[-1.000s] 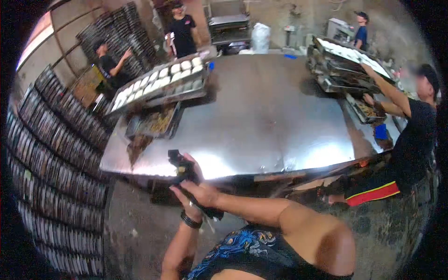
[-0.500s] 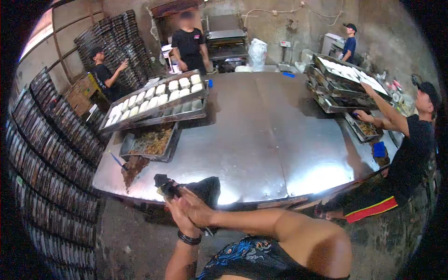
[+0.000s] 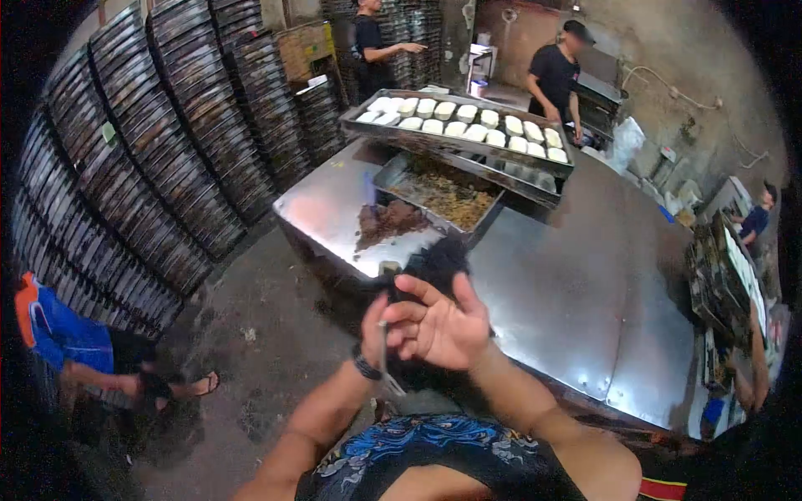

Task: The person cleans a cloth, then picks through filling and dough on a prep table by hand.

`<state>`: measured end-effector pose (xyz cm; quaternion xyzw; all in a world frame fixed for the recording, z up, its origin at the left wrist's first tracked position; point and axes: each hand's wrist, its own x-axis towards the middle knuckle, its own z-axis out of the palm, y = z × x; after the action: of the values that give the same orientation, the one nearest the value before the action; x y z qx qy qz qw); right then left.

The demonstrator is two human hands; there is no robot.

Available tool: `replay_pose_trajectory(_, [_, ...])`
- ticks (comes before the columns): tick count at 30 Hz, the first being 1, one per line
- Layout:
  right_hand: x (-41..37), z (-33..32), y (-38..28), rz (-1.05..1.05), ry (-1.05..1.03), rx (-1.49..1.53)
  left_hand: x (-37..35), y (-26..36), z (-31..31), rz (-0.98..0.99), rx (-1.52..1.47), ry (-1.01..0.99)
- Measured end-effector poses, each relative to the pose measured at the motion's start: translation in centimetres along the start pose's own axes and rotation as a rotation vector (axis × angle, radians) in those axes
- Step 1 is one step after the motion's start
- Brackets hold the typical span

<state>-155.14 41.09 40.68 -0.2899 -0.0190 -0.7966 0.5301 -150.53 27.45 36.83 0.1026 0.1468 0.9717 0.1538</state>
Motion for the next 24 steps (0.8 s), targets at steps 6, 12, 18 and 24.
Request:
replay_pose_trajectory(6, [-1.3, -2.9, 1.6, -0.034, 0.074, 0.236, 0.7, -1.5, -0.8, 0.236, 0.078, 0.271])
replay_pose_trajectory(12, [-8.6, -0.4, 0.2, -0.170, 0.296, -0.013, 3.3, -3.0, -0.7, 0.078, 0.137, 0.088])
replay_pose_trajectory(18, [-15.9, 3.3, -1.7, -0.357, 1.059, -1.223, 3.7, -12.3, 2.8, 0.206, 0.389, 0.177])
replay_pose_trajectory(24, [-22.4, 0.3, -0.6, -1.020, 1.361, -1.406, 3.4, -25.9, 6.0, 0.342, 1.192, 0.174])
